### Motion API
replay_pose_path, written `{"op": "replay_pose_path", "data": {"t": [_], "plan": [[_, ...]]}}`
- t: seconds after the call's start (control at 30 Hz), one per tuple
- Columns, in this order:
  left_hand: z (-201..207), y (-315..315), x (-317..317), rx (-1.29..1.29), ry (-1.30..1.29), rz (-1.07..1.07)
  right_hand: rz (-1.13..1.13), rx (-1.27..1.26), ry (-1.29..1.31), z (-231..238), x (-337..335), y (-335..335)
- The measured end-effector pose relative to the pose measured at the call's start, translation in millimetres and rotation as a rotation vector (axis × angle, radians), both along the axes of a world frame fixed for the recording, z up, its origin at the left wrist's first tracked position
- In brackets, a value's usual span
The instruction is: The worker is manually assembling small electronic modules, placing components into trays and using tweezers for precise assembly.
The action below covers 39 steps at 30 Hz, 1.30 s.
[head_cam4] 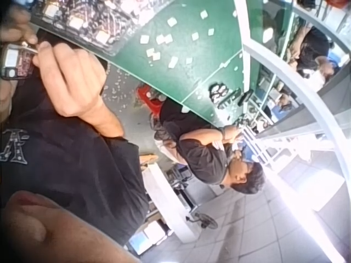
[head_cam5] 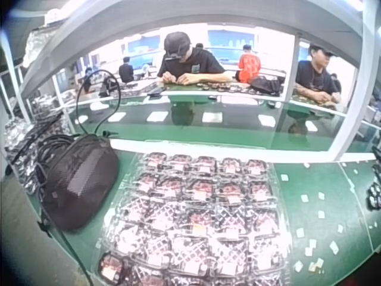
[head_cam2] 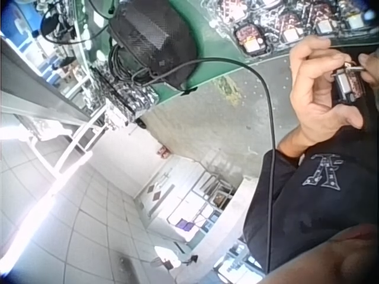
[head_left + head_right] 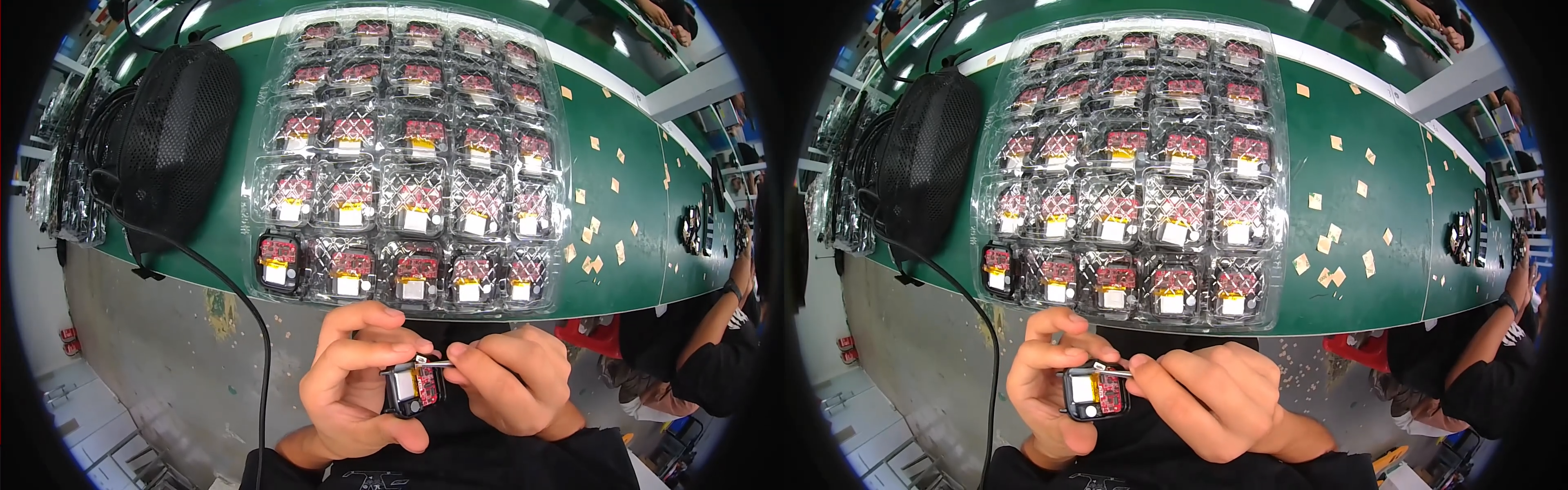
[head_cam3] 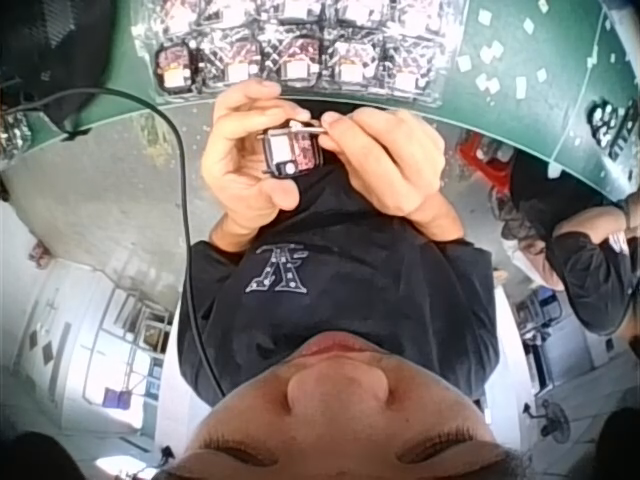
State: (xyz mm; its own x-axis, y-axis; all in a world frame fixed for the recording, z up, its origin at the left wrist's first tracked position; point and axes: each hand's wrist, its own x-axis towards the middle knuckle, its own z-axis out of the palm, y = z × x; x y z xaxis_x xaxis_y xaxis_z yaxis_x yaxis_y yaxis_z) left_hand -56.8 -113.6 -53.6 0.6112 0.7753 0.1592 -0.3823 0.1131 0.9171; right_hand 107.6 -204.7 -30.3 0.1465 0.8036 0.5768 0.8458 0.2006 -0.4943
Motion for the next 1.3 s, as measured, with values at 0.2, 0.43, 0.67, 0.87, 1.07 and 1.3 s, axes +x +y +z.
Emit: {"op": "replay_pose_path", "data": {"t": [0.2,0.43,0.67,0.87,1.07,1.3], "plan": [[-0.8,-0.3,-1.0,-0.004,-0.002,-0.007,0.003,0.013,0.107,-5.9,-1.6,0.4],[-1.8,1.1,-3.0,0.039,-0.013,-0.025,0.030,-0.048,0.163,-3.4,-0.4,0.9],[-0.8,0.1,-3.5,-0.019,-0.017,-0.025,-0.019,-0.016,0.005,-3.6,-2.8,0.8],[0.3,-0.7,-3.2,-0.060,-0.035,-0.030,-0.023,-0.027,0.053,-4.4,-4.8,1.6],[1.4,0.3,-6.1,-0.079,-0.039,-0.047,-0.012,-0.045,0.055,-2.3,-4.5,1.7],[0.4,3.2,-5.5,-0.081,-0.054,-0.053,-0.025,-0.052,0.036,-4.3,-4.7,1.2]]}}
